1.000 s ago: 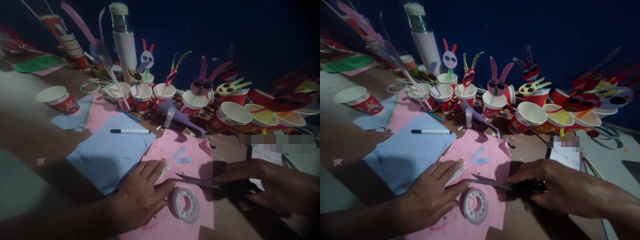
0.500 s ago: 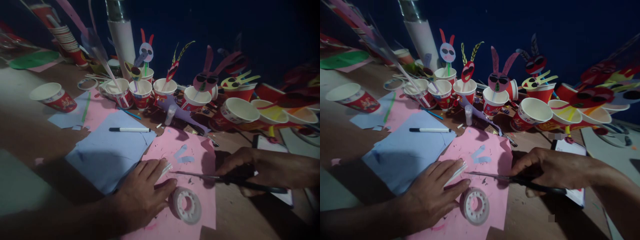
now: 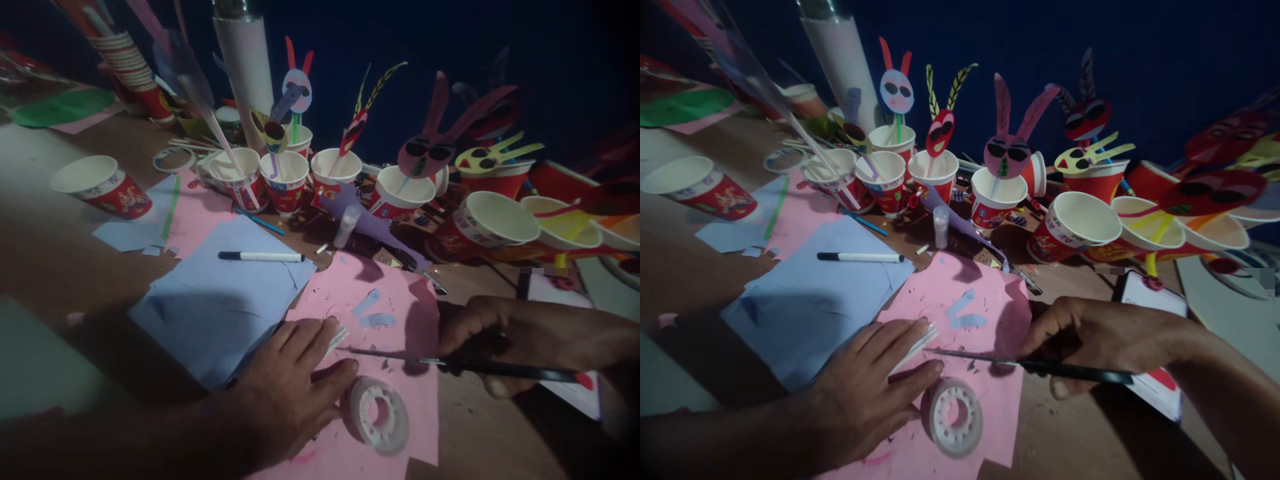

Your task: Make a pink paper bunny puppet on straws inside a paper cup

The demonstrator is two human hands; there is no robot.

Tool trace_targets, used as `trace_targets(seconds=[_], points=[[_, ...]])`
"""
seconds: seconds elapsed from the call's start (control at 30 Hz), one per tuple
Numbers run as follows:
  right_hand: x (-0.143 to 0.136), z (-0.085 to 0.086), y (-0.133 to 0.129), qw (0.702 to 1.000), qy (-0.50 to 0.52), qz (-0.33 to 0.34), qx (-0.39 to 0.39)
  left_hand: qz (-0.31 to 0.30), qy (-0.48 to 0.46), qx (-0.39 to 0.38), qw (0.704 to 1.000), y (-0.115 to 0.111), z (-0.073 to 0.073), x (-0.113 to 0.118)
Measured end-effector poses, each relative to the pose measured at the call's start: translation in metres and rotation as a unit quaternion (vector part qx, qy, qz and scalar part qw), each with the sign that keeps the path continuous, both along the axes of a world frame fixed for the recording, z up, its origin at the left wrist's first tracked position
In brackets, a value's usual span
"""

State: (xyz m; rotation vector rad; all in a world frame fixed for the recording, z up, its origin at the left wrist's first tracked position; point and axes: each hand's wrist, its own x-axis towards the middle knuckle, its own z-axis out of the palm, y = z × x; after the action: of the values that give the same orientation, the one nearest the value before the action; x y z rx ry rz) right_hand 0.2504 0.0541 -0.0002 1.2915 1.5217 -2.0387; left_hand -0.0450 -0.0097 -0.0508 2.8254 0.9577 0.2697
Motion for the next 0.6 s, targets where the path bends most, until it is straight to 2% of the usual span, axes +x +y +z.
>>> trace_targets(seconds=[0.17,0.6], points=[[0.003,-0.012,-0.002,0.999,0.012,-0.028,-0.028,0.032,-0.023,-0.005,0.999,-0.006,-0.004,0.004],[-0.004,-0.014,-0.005,1.000,0.019,-0.022,0.005,0.025,-0.021,-0.008,0.999,-0.005,-0.003,0.003]])
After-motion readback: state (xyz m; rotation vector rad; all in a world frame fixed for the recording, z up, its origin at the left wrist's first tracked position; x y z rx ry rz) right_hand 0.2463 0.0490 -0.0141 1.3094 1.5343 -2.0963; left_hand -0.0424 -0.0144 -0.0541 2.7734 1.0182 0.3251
